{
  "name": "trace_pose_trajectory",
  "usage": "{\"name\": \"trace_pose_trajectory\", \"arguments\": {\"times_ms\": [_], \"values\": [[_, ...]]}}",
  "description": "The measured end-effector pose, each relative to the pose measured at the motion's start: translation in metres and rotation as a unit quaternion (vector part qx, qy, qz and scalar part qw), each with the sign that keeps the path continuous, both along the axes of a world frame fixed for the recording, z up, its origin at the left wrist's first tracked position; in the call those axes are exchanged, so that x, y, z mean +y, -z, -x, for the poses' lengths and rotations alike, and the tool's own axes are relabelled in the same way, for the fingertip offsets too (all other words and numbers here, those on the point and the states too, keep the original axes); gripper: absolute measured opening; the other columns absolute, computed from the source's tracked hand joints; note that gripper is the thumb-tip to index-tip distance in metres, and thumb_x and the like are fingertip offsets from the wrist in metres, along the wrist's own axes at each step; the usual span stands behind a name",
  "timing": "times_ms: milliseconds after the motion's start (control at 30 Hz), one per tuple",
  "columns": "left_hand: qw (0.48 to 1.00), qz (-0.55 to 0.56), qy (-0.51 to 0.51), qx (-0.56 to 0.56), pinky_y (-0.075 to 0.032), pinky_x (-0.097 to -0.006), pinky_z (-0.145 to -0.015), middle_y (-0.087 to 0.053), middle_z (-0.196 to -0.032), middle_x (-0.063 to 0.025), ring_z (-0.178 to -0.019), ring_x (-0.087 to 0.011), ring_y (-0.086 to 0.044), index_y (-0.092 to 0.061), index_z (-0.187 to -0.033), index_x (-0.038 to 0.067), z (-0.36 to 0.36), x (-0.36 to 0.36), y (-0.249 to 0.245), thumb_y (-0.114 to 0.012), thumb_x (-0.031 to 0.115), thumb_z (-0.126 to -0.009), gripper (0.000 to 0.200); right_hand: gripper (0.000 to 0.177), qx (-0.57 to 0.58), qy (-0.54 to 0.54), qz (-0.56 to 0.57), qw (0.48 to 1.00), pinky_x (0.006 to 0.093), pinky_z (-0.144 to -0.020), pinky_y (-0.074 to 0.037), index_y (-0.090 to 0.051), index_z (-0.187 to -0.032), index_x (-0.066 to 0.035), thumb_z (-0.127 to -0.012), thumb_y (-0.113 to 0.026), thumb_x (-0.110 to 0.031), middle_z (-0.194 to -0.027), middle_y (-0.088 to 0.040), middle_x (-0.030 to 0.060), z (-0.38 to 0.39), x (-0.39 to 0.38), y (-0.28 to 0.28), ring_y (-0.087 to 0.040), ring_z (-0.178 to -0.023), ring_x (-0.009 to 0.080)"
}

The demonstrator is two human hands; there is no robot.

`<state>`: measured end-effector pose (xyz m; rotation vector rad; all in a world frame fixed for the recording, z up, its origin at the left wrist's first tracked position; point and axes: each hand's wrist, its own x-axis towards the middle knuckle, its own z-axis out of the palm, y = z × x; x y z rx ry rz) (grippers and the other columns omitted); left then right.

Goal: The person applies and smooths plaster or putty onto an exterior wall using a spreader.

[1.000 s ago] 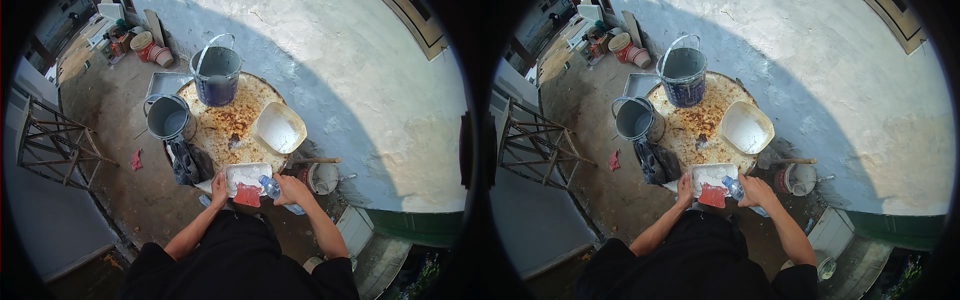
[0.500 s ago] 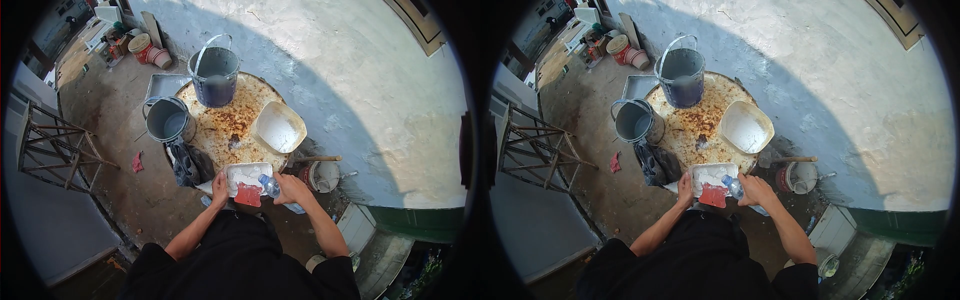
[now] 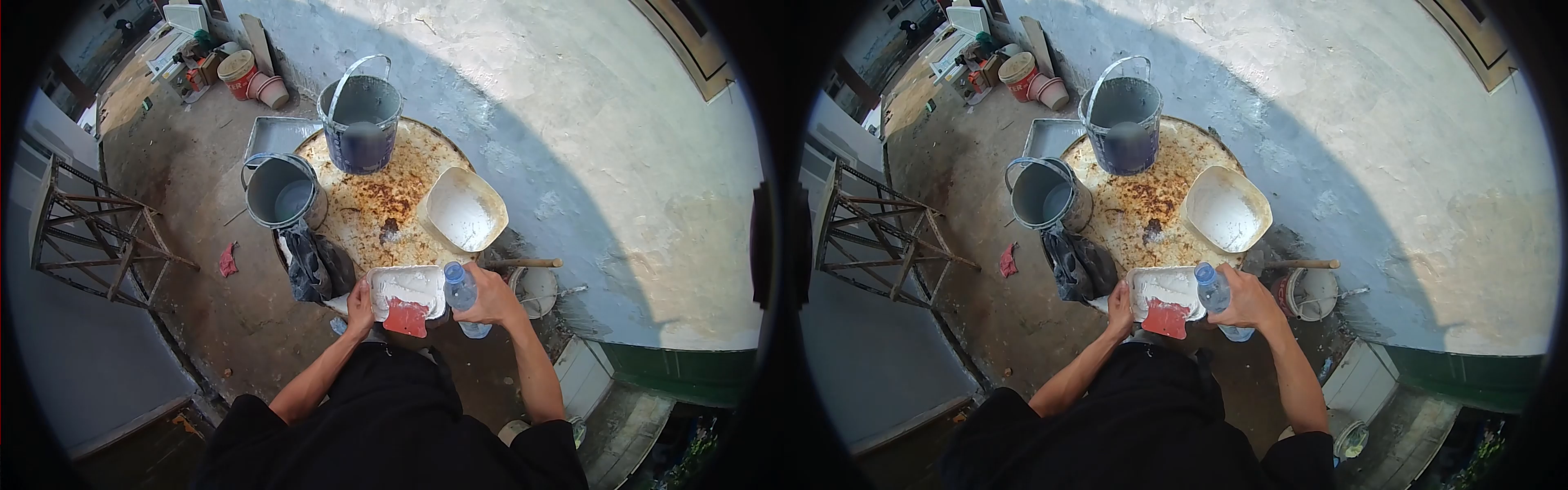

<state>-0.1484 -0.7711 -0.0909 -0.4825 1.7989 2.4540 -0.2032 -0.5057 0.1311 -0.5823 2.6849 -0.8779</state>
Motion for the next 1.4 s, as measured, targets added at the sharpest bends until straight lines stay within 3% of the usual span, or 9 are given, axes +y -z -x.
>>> {"name": "trace_pose_trajectory", "arguments": {"times_ms": [200, 333, 467, 833, 967, 1067, 1200, 1267, 1400], "values": [[1.000, -0.014, -0.006, -0.008, -0.045, -0.0255, -0.086, -0.063, -0.105, -0.0025, -0.096, -0.0092, -0.054, -0.060, -0.122, 0.000, -0.002, -0.004, -0.007, -0.041, 0.037, -0.107, 0.044, 0.063, 0.111, 0.040, 0.107, 0.987, 0.0353, -0.074, -0.055, -0.057, -0.107, -0.003, -0.056, -0.086, -0.025, -0.087, -0.067, 0.0138, 0.032, -0.020, -0.039, -0.069, -0.077, 0.0286], [1.000, 0.003, -0.014, 0.003, -0.044, -0.0254, -0.086, -0.063, -0.104, -0.0021, -0.096, -0.0091, -0.054, -0.060, -0.121, 0.000, -0.003, -0.004, -0.012, -0.041, 0.038, -0.107, 0.044, 0.063, 0.185, 0.064, 0.168, 0.966, 0.0346, -0.076, -0.055, -0.057, -0.108, -0.005, -0.056, -0.087, -0.025, -0.088, -0.069, 0.0104, 0.058, -0.036, -0.034, -0.070, -0.080, 0.0234], [1.000, 0.002, -0.014, -0.004, -0.044, -0.0265, -0.090, -0.064, -0.109, -0.0040, -0.100, -0.0107, -0.055, -0.059, -0.125, 0.000, -0.008, -0.003, -0.008, -0.041, 0.038, -0.107, 0.046, 0.062, 0.233, 0.080, 0.215, 0.945, 0.0348, -0.077, -0.056, -0.056, -0.111, -0.006, -0.059, -0.087, -0.024, -0.092, -0.069, 0.0101, 0.086, -0.065, -0.012, -0.070, -0.084, 0.0233], [1.000, 0.000, -0.004, -0.002, -0.043, -0.0278, -0.096, -0.063, -0.119, -0.0075, -0.109, -0.0137, -0.054, -0.056, -0.131, -0.001, -0.015, -0.003, -0.002, -0.040, 0.038, -0.107, 0.049, 0.060, 0.207, 0.077, 0.249, 0.943, 0.0354, -0.083, -0.054, -0.056, -0.115, -0.007, -0.066, -0.087, -0.020, -0.101, -0.068, 0.0107, 0.128, -0.127, 0.074, -0.068, -0.093, 0.0254], [1.000, -0.024, -0.008, -0.013, -0.043, -0.0280, -0.096, -0.063, -0.119, -0.0074, -0.109, -0.0137, -0.054, -0.056, -0.131, -0.002, -0.016, -0.003, 0.003, -0.041, 0.038, -0.107, 0.049, 0.063, 0.183, 0.064, 0.250, 0.949, 0.0364, -0.084, -0.054, -0.054, -0.117, -0.008, -0.065, -0.088, -0.020, -0.103, -0.067, 0.0113, 0.126, -0.132, 0.068, -0.068, -0.096, 0.0271], [1.000, -0.026, -0.005, -0.016, -0.043, -0.0282, -0.097, -0.063, -0.119, -0.0073, -0.110, -0.0139, -0.055, -0.056, -0.131, -0.002, -0.013, -0.002, 0.003, -0.041, 0.038, -0.107, 0.049, 0.066, 0.149, 0.070, 0.232, 0.959, 0.0421, -0.087, -0.053, -0.051, -0.121, -0.007, -0.067, -0.085, -0.024, -0.111, -0.065, 0.0154, 0.122, -0.137, 0.065, -0.066, -0.102, 0.0338], [0.998, -0.055, -0.001, -0.029, -0.043, -0.0283, -0.097, -0.063, -0.120, -0.0072, -0.110, -0.0139, -0.055, -0.056, -0.131, -0.001, -0.010, 0.000, -0.005, -0.041, 0.037, -0.107, 0.048, 0.074, 0.130, 0.093, 0.245, 0.956, 0.0414, -0.091, -0.052, -0.050, -0.126, -0.006, -0.066, -0.088, -0.026, -0.115, -0.064, 0.0166, 0.120, -0.138, 0.063, -0.064, -0.106, 0.0352], [1.000, -0.015, 0.002, -0.028, -0.043, -0.0284, -0.097, -0.063, -0.120, -0.0072, -0.110, -0.0138, -0.055, -0.056, -0.131, -0.001, -0.007, 0.001, -0.017, -0.041, 0.036, -0.107, 0.047, 0.080, 0.134, 0.102, 0.268, 0.948, 0.0415, -0.093, -0.051, -0.049, -0.129, -0.005, -0.064, -0.090, -0.026, -0.119, -0.062, 0.0177, 0.114, -0.137, 0.062, -0.062, -0.109, 0.0373], [1.000, 0.025, -0.002, -0.011, -0.044, -0.0280, -0.096, -0.063, -0.120, -0.0070, -0.109, -0.0131, -0.056, -0.055, -0.131, -0.002, -0.004, 0.005, -0.019, -0.040, 0.034, -0.107, 0.045, 0.088, 0.272, 0.160, 0.172, 0.933, 0.0423, -0.094, -0.050, -0.049, -0.131, -0.005, -0.059, -0.093, -0.029, -0.123, -0.057, 0.0187, 0.072, -0.109, 0.040, -0.058, -0.114, 0.0383]]}}
